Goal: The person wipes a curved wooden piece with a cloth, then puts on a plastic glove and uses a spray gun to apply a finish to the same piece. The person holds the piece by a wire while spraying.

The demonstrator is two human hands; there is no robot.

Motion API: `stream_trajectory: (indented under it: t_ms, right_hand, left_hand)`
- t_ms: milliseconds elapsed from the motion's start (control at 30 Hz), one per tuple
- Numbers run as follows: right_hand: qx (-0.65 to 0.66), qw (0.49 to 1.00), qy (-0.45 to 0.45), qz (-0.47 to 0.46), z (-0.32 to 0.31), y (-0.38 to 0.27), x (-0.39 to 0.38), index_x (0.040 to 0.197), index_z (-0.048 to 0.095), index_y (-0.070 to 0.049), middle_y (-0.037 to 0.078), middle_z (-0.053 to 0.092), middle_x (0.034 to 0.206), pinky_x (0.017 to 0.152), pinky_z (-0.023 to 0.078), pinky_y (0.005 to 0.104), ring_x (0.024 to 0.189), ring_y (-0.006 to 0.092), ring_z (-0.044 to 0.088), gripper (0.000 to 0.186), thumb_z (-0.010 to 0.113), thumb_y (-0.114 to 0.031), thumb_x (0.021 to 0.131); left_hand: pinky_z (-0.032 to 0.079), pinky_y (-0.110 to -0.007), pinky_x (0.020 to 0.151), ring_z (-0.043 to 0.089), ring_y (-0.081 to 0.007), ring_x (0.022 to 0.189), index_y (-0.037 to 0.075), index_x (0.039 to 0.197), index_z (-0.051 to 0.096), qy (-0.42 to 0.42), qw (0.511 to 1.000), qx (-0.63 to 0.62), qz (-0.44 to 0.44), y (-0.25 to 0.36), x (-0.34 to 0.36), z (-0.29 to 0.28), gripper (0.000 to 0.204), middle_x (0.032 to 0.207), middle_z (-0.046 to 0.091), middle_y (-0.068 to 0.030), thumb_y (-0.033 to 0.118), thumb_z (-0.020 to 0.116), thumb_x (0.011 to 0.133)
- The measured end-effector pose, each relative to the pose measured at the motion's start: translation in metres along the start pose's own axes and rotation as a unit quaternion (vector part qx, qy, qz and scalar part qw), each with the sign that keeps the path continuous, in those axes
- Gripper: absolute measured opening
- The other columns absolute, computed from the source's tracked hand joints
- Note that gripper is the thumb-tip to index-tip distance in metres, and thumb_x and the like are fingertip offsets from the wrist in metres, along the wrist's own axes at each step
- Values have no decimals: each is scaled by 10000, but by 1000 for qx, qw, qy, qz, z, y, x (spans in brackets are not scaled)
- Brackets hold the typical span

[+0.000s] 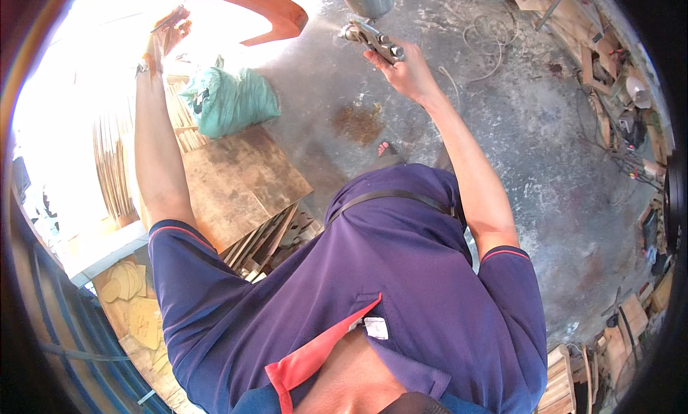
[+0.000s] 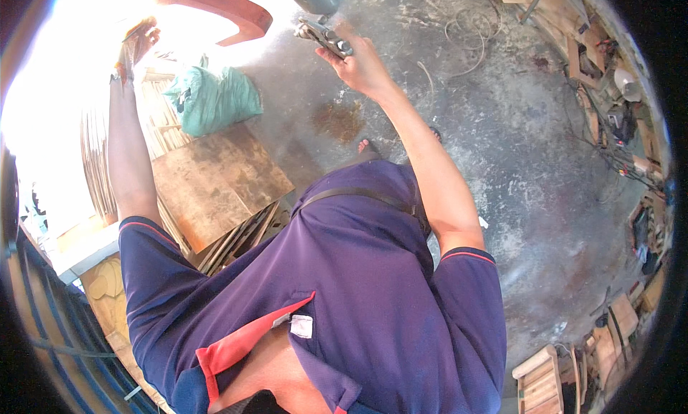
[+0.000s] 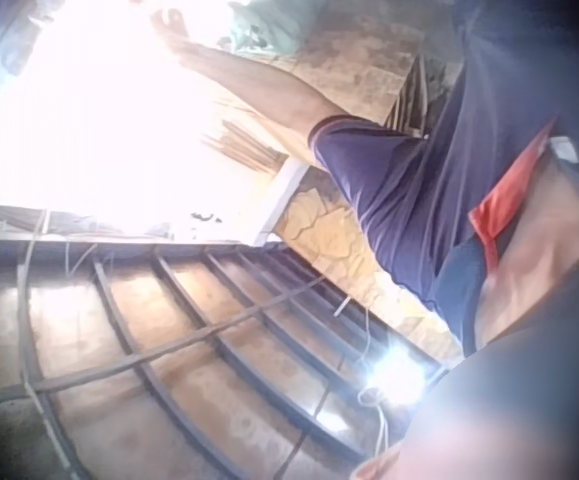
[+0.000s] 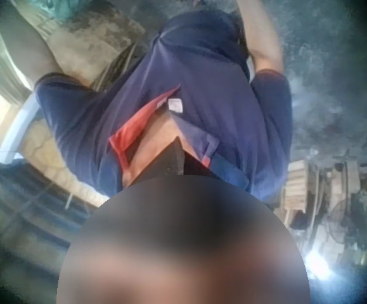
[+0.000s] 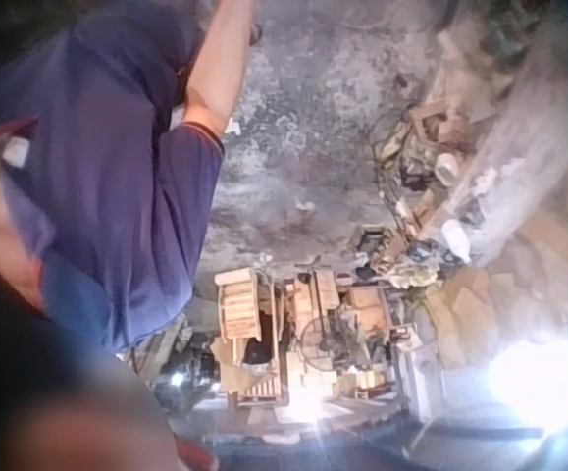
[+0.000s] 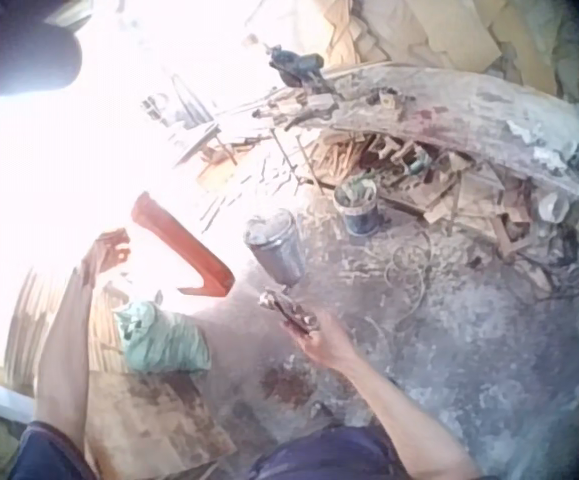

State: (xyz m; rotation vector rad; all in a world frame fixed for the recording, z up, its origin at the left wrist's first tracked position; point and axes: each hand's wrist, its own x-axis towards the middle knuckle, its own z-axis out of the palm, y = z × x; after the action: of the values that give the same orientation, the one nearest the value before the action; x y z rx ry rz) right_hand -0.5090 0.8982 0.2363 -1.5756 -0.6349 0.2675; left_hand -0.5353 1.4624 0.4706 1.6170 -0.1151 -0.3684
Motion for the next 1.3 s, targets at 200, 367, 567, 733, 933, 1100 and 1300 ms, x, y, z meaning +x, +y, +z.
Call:
stream_trajectory:
  t_ms: [200,367,567,733,933,1100,1300]
  right_hand:
    - [65,998,-10,18,-1,19,-8,955,670,-18,66,631,680,586,440,351,623,146,548,321,688,-338,966]
    - [19,999,-15,-36,-11,-5,7,928,658,-27,60,600,660,576,422,349,614,141,511,363,662,-386,979]
    - [10,997,-8,-78,-26,-46,21,1022,670,-47,134,601,645,556,427,373,566,177,534,262,702,-299,957]
    - [-14,997,-14,-80,-25,-37,18,998,684,-44,70,653,698,561,437,356,597,138,540,300,691,-342,965]
    - [-19,998,-54,-17,-15,0,-3,1043,687,-38,74,690,734,586,469,350,614,138,585,252,686,-279,970]
    - [-14,997,-70,12,-11,-5,-11,1077,690,-38,81,700,755,610,482,341,648,134,607,250,680,-265,975]
    - [23,997,-22,-69,-17,-51,-1,1053,688,-42,90,670,731,596,454,341,633,140,554,282,696,-310,964]
  left_hand:
    - [502,-376,958,589,-259,1120,-1,1408,522,111,988,-65,-89,2,-3,-17,526,1376,575,-138,225,665,956]
    - [481,-412,997,566,-288,1172,7,1418,518,3,999,-40,7,-3,-10,-14,555,1431,527,-149,238,681,940]
    - [446,-442,1050,490,-313,1298,15,1461,467,146,987,3,-66,-6,-21,-23,832,1501,454,-157,414,808,816]
    - [438,-434,1066,476,-314,1326,19,1479,443,-58,997,18,49,-14,-24,-37,803,1515,444,-159,417,764,860]
    - [480,-408,1014,548,-298,1239,13,1404,531,99,995,1,-20,-3,-27,4,568,1430,533,-164,302,687,941]
    - [448,-397,1033,524,-268,1248,29,1438,490,142,989,19,-23,0,-29,22,615,1448,517,-128,326,687,937]
    - [438,-388,1042,498,-255,1276,26,1453,476,-53,997,35,37,4,-17,30,683,1476,492,-116,371,714,914]
